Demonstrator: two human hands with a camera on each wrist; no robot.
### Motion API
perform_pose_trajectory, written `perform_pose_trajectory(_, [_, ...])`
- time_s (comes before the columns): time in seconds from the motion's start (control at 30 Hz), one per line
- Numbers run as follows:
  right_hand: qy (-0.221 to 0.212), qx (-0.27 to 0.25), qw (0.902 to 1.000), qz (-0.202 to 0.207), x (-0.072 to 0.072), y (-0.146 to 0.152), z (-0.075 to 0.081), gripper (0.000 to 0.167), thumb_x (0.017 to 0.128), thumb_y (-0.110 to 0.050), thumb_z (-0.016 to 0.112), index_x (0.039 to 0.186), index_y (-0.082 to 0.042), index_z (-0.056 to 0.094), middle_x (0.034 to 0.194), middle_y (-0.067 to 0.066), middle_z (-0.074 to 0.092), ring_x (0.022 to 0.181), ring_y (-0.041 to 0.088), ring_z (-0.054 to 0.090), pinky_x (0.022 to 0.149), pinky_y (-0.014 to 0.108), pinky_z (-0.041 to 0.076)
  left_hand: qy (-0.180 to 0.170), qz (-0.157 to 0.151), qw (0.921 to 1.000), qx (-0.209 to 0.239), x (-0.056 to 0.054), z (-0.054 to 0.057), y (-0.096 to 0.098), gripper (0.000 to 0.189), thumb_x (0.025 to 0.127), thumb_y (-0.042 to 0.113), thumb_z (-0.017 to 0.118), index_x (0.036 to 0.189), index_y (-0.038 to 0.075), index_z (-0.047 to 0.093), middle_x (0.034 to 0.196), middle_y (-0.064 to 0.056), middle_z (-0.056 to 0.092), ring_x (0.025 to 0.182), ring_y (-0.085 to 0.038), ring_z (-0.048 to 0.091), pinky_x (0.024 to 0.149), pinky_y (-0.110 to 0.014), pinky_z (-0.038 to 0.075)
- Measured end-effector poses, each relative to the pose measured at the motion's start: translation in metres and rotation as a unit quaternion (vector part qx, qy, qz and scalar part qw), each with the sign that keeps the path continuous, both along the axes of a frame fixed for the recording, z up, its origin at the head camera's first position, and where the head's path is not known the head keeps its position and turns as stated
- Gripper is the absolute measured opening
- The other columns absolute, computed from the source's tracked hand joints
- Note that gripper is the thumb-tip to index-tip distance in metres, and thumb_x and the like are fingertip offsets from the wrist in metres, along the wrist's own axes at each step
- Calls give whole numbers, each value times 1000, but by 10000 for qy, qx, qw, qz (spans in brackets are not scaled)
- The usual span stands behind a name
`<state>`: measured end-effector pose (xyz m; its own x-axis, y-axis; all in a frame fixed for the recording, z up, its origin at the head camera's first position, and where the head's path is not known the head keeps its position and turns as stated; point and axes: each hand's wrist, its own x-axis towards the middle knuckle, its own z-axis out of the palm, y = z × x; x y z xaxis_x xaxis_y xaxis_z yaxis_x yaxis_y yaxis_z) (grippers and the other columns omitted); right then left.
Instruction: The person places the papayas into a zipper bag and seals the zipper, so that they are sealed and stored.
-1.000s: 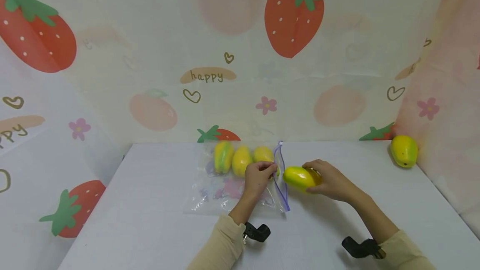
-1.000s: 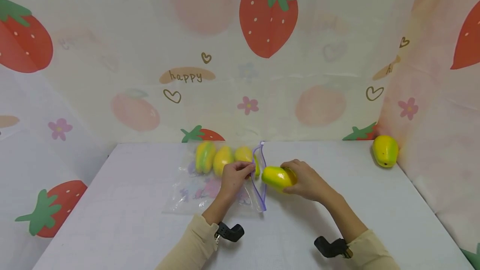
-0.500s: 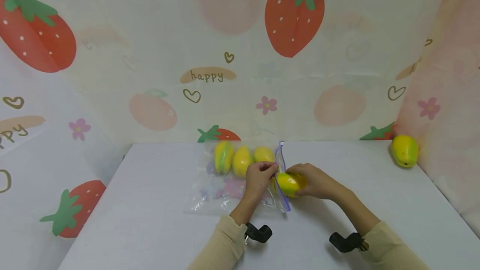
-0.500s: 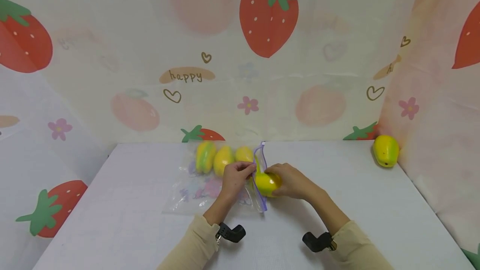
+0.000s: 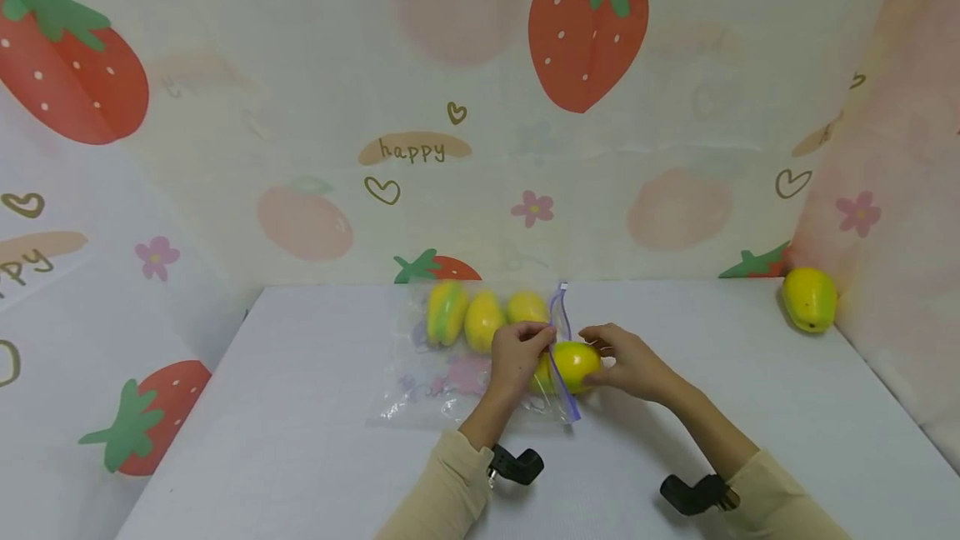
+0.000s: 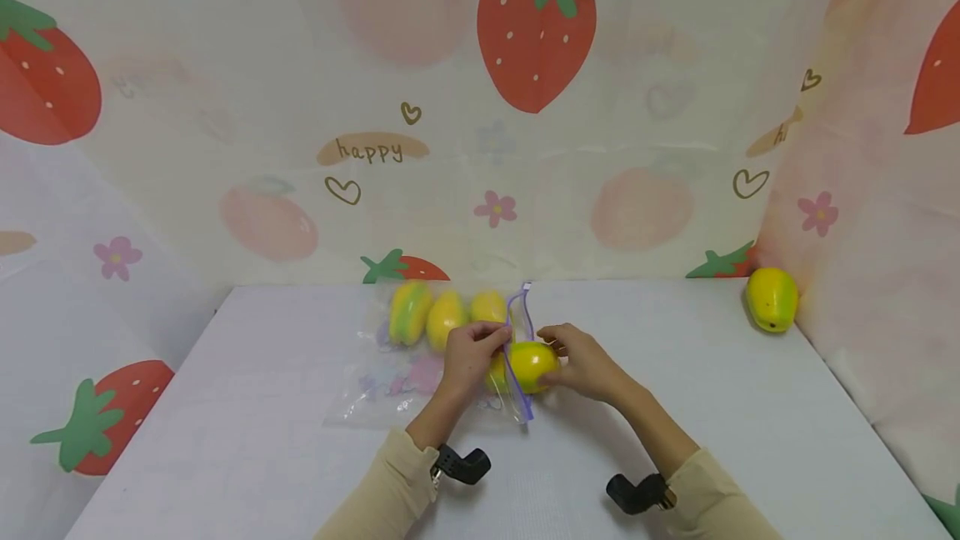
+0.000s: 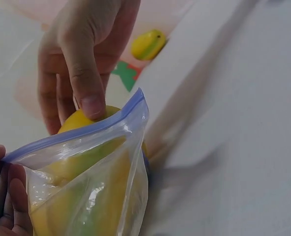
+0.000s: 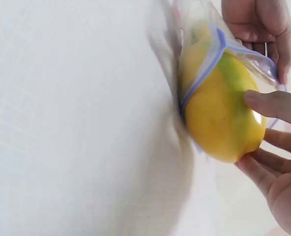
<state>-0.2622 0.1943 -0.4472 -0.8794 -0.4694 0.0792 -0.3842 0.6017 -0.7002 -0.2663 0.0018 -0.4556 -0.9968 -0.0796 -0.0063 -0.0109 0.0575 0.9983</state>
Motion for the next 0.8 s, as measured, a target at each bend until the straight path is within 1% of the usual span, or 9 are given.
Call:
perform_pose_trajectory(0.1, [-96,-49,9999,-84,-1,3,-2,54,81,-15,77,127,4,57,121,23,60,106,38,62,89,47,55,10,-4,10000,36,0,3,-1,18,88,15,71,92,-2,74,81,-9,71,68,-7,58,66,-18,52])
perform_pose_trajectory(0.17, [-176,-60,9997,-164,-2,3,-4,51,81,-16,77,126,1,60,119,22,62,101,35,64,84,44,57,26,-11,10000,56,0,5,-1,18,88,14,70,92,-2,74,81,-9,70,69,-7,58,67,-19,53])
perform_pose_trajectory(0.23, [-274,-87,9993,-232,-3,2,-7,51,81,-17,77,126,0,60,117,21,64,97,32,65,82,42,57,40,-18,10000,63,0,6,-1,17,89,14,69,93,-2,74,82,-8,71,70,-7,58,68,-19,54])
perform_pose_trajectory(0.4, [-525,-409,9971,-379,-2,-4,-14,50,80,-18,79,120,5,58,116,22,65,97,29,65,84,42,57,56,-24,10000,69,0,6,-2,18,89,15,70,93,-1,74,83,-8,71,70,-7,58,69,-19,53])
perform_pose_trajectory(0.57, [-719,-790,9927,-556,-1,-13,-21,43,81,-17,79,114,4,60,112,20,65,97,28,66,86,41,56,99,8,9999,45,-1,6,-1,18,89,16,70,94,0,75,84,-8,72,70,-6,58,68,-19,52])
perform_pose_trajectory(0.63, [-759,-906,9915,-546,0,-17,-24,40,83,-16,77,113,4,60,112,21,66,97,29,66,86,40,56,125,34,9999,30,-1,6,-1,19,88,17,70,94,-1,75,83,-8,72,70,-6,58,67,-18,52])
perform_pose_trajectory(0.8, [-733,-1021,9916,-301,3,-21,-27,31,90,-15,67,116,1,64,115,19,68,101,29,67,84,33,57,203,98,9996,-179,0,7,0,19,87,17,71,93,-1,75,82,-10,72,68,-7,58,63,-17,49])
